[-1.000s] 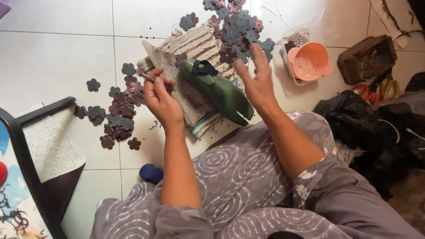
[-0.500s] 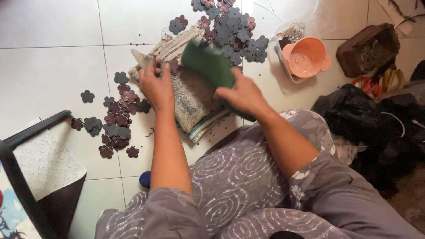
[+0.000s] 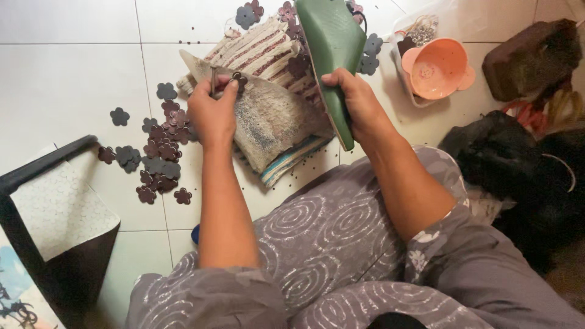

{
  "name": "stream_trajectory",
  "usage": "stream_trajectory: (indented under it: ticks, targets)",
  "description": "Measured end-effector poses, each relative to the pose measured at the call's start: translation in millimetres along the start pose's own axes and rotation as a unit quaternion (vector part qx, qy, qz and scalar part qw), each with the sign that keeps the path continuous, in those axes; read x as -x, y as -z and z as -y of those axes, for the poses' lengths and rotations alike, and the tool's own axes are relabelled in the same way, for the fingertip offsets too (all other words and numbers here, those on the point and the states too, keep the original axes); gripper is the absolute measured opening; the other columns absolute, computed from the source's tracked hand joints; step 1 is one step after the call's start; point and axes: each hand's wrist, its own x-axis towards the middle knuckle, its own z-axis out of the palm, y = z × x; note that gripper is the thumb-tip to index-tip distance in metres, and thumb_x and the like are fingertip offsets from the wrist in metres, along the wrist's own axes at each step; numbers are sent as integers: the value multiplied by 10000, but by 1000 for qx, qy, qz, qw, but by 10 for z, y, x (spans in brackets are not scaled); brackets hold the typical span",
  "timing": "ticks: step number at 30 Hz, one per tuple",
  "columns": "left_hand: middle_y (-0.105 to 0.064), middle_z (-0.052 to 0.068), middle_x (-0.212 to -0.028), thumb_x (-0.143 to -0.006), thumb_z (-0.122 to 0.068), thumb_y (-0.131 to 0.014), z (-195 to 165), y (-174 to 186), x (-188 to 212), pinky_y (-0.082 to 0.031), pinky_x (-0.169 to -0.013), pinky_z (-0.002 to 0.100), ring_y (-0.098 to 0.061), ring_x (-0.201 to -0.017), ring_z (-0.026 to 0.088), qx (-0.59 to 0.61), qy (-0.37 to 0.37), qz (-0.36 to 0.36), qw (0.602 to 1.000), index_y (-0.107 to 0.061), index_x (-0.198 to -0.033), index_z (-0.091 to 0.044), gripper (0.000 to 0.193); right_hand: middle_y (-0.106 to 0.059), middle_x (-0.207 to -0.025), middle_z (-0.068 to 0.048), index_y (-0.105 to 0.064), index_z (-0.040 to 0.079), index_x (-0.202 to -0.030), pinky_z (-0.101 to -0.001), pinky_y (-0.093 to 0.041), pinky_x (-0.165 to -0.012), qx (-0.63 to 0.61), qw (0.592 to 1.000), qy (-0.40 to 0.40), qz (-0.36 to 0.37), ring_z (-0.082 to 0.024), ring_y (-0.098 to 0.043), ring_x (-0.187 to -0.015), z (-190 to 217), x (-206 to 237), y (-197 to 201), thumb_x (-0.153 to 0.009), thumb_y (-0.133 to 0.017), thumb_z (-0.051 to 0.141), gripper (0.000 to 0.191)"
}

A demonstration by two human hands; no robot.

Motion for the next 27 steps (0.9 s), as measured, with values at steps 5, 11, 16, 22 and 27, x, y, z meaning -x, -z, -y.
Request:
stream_trajectory:
  ticks: [5,11,16,22,27]
  targets:
    - [-738,34,-832,-818,-190,-827,21,234,263,-535,-678,282,-665,-724,118,-3,107,84,991,-750,-962,-56,211,-587,-800,-43,-603,53,-1027,-288,-479,-539,9,998,50,31,-144,-584,-622,-12,-27,-72,-862,-678,248,267]
    - [-744,47,-845,-889,-269,-782,-8,253,429,-526,-709,277,-680,-738,130,-98,132,9,986,-721,-1063,-64,275,-591,-805,-42,-603,51,-1022,-292,-474,-536,16,999,19,27,-143,-595,-630,-38,-3,-104,-850,-680,248,273]
    - [-716,69,-1090,-1098,-219,-524,202,273,447,-559,-820,254,-672,-902,135,269,92,-22,959,-649,-1221,-67,232,-623,-796,-49,-603,46,-1000,-292,-492,-534,9,1000,5,24,-154,-628,-631,-44,-14,-108,-859,-663,265,267]
    - [-702,66,-1184,-1087,-126,-565,345,8,576,-548,-911,286,-686,-1109,152,367,70,-35,927,-575,-1216,-76,140,-604,-814,-36,-606,32,-1025,-285,-454,-540,0,998,27,56,-135,-572,-641,-99,-56,-100,-879,-693,260,284]
    - [-690,59,-1156,-1093,-147,-560,360,-108,683,-587,-933,307,-693,-1112,166,370,21,-55,927,-559,-1205,-82,130,-581,-760,-23,-598,59,-1010,-288,-463,-502,23,999,-1,38,-139,-591,-594,-91,-12,-121,-842,-680,264,277]
